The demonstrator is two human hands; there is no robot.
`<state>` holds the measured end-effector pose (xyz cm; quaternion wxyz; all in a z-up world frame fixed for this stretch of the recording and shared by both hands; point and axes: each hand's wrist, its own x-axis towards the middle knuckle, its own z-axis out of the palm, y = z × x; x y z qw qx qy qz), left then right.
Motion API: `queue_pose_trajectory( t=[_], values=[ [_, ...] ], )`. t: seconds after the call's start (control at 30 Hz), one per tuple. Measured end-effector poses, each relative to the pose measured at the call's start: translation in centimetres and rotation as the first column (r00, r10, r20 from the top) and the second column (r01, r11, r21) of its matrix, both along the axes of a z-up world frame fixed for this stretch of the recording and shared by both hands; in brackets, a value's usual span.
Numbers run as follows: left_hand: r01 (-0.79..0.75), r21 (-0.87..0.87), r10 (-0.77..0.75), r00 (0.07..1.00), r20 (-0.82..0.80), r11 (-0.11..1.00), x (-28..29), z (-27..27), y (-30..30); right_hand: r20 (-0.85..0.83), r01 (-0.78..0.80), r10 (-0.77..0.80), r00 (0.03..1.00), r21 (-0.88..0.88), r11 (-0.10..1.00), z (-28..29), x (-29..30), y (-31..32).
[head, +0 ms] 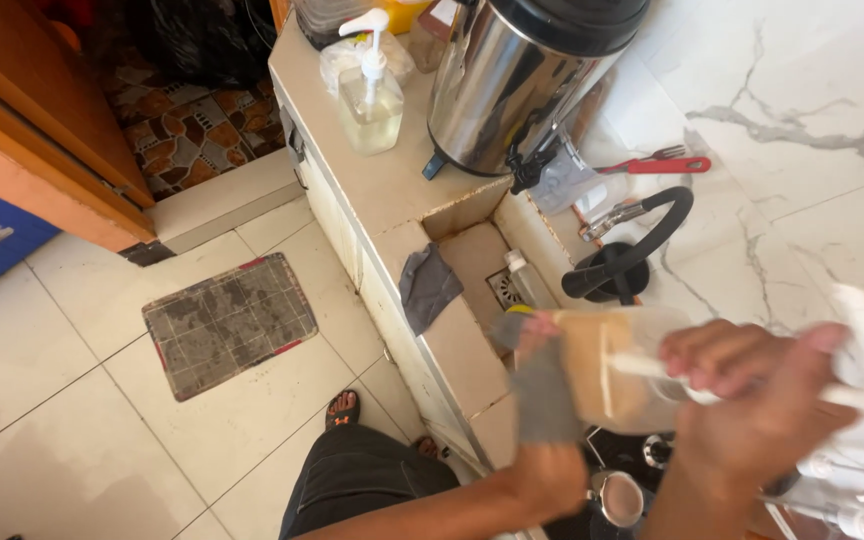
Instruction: Cleaning and wiping down syrup bottles and the countertop at a coffee shop station.
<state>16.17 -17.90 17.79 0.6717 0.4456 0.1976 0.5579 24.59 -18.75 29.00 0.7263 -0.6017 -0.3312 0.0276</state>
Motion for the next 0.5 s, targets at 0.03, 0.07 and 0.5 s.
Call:
queue_pose_trajectory(
  t=[0.03, 0.07, 0.5],
  values=[
    [-0.031, 0.215, 0.042, 0.998, -0.049, 0.976, -0.2, 0.3, -0.8, 0.079, -0.019, 0.02, 0.997, -0.016, 1.0, 0.0, -0.8, 0.7],
    [-0.035, 0.216, 0.047, 0.998, -0.049, 0.976, -0.5, 0.9, -0.6, 0.079, -0.024, 0.025, 0.997, -0.014, 1.0, -1.5, 0.0, 0.0],
    [0.05, 0.253, -0.055, 0.998, 0.011, 0.966, 4.8, -6.9, 3.7, 0.325, 0.029, 0.025, 0.946, -0.16, 0.987, -5.3, 11.2, -7.2]
  ],
)
